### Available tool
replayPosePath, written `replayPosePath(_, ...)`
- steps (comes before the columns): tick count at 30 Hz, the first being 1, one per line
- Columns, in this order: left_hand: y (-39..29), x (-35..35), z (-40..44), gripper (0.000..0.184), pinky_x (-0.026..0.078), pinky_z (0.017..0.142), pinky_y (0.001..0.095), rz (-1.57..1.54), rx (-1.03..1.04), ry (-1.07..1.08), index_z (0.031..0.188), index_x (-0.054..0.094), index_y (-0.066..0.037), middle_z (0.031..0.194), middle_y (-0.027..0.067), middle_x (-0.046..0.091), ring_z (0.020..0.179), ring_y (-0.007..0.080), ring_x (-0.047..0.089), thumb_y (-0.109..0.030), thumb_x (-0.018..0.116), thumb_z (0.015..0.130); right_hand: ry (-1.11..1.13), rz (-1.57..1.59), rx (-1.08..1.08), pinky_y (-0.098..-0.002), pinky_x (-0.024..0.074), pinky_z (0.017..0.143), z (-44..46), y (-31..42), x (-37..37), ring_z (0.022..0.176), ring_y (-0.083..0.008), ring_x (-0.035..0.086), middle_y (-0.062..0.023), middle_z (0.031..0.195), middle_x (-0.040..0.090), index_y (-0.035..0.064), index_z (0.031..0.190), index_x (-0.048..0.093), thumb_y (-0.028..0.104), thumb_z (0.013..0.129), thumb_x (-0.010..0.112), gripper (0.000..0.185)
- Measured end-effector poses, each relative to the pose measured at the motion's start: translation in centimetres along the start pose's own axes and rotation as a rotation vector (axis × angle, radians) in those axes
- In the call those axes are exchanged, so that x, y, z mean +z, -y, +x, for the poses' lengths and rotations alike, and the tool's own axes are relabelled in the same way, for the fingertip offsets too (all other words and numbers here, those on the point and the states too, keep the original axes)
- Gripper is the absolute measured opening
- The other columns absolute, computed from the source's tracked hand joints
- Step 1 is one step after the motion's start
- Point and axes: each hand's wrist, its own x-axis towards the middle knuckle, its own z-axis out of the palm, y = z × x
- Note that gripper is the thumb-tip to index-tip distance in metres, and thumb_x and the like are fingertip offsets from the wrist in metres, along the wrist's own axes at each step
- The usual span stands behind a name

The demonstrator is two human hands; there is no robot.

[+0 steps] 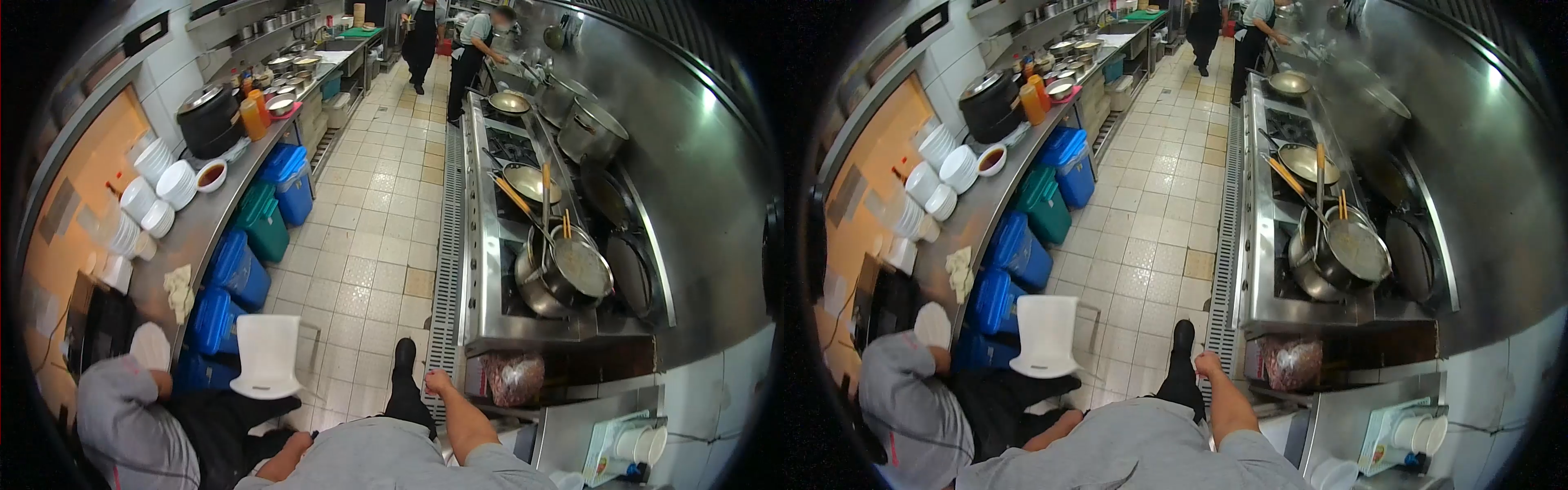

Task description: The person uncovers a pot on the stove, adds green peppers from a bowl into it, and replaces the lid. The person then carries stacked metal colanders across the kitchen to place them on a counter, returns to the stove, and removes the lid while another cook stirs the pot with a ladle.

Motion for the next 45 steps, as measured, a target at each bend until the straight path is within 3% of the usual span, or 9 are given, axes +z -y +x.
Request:
replayPosePath(12,-17.3,-30.6,11.6,0.047,0.052,0.090,0.0455,-0.540,-0.115,-0.329,0.104,0.072,-0.001,0.111,0.0274,0.068,0.106,0.0429,0.065,-0.043,0.058,0.088,0.211,-0.503,-0.388,-0.0407,0.0585,0.063,21.1,37.8,-10.8,0.060,-0.0294,0.070,-0.0198,0.076,0.072,-0.0010,0.090,0.074,0.015,0.081,0.052,0.028)
replayPosePath(18,-21.6,-44.0,23.7,0.052,0.047,0.099,0.0459,-0.907,-0.112,-0.358,0.105,0.070,0.002,0.116,0.0284,0.066,0.112,0.0431,0.062,-0.045,0.050,0.093,-0.035,-0.552,-0.604,-0.0435,0.0549,0.088,34.0,56.1,-14.0,0.097,-0.0362,0.070,-0.0207,0.099,0.073,0.0037,0.103,0.073,0.022,0.084,0.055,0.032)
replayPosePath(19,-21.8,-47.6,26.0,0.049,0.047,0.099,0.0451,-0.571,-0.148,-0.388,0.108,0.070,0.000,0.115,0.0275,0.067,0.114,0.0412,0.062,-0.042,0.049,0.096,-0.038,-0.553,-0.631,-0.0439,0.0532,0.092,36.4,58.4,-15.2,0.104,-0.0372,0.068,-0.0212,0.106,0.072,0.0046,0.103,0.074,0.024,0.083,0.057,0.032)
replayPosePath(23,-23.5,-61.0,36.0,0.047,0.050,0.094,0.0451,-1.087,0.061,-0.430,0.109,0.067,0.003,0.109,0.0252,0.069,0.107,0.0418,0.064,-0.038,0.046,0.100,-0.027,-0.659,-0.443,-0.0450,0.0551,0.086,41.2,65.8,-22.7,0.097,-0.0388,0.070,-0.0220,0.100,0.073,0.0028,0.100,0.074,0.022,0.082,0.055,0.033)
replayPosePath(30,-36.9,-95.3,41.7,0.026,0.055,0.082,0.0317,-1.073,0.275,-0.475,0.114,0.059,-0.003,0.095,0.0122,0.070,0.087,0.0189,0.070,-0.023,0.043,0.106,-0.111,-0.665,-0.164,-0.0438,0.0531,0.096,53.8,70.6,-33.3,0.110,-0.0385,0.067,-0.0256,0.117,0.068,-0.0002,0.112,0.072,0.019,0.081,0.055,0.039)
replayPosePath(38,-45.7,-111.1,55.1,0.052,0.044,0.102,0.0449,-0.489,0.062,-0.493,0.122,0.061,0.006,0.118,0.0293,0.065,0.116,0.0415,0.060,-0.041,0.048,0.101,-0.198,-0.583,-0.043,-0.0422,0.0569,0.083,70.3,82.9,-42.8,0.086,-0.0351,0.073,-0.0251,0.090,0.073,-0.0030,0.090,0.075,0.018,0.082,0.051,0.033)
replayPosePath(39,-45.7,-111.5,56.0,0.047,0.055,0.082,0.0487,-0.323,0.086,-0.498,0.117,0.061,0.006,0.104,0.0286,0.069,0.092,0.0398,0.069,-0.036,0.047,0.101,-0.179,-0.576,-0.068,-0.0423,0.0569,0.083,72.5,85.7,-43.9,0.086,-0.0347,0.073,-0.0255,0.089,0.073,-0.0043,0.089,0.075,0.019,0.083,0.051,0.034)
replayPosePath(42,-51.9,-117.6,52.6,0.035,0.041,0.032,0.0393,-0.713,-0.044,-0.172,0.094,0.065,0.004,0.056,0.0170,0.062,0.037,0.0259,0.056,-0.028,0.052,0.100,-0.167,-0.529,-0.163,-0.0434,0.0566,0.085,80.2,94.8,-46.7,0.090,-0.0356,0.073,-0.0258,0.094,0.072,-0.0029,0.091,0.075,0.020,0.084,0.051,0.035)
replayPosePath(45,-50.7,-119.3,58.2,0.035,0.042,0.034,0.0405,-0.647,0.007,0.000,0.087,0.065,0.004,0.057,0.0164,0.062,0.040,0.0245,0.057,-0.030,0.067,0.092,-0.161,-0.532,-0.324,-0.0454,0.0535,0.093,84.3,106.9,-50.7,0.105,-0.0372,0.068,-0.0227,0.109,0.071,0.0024,0.095,0.076,0.019,0.083,0.051,0.032)
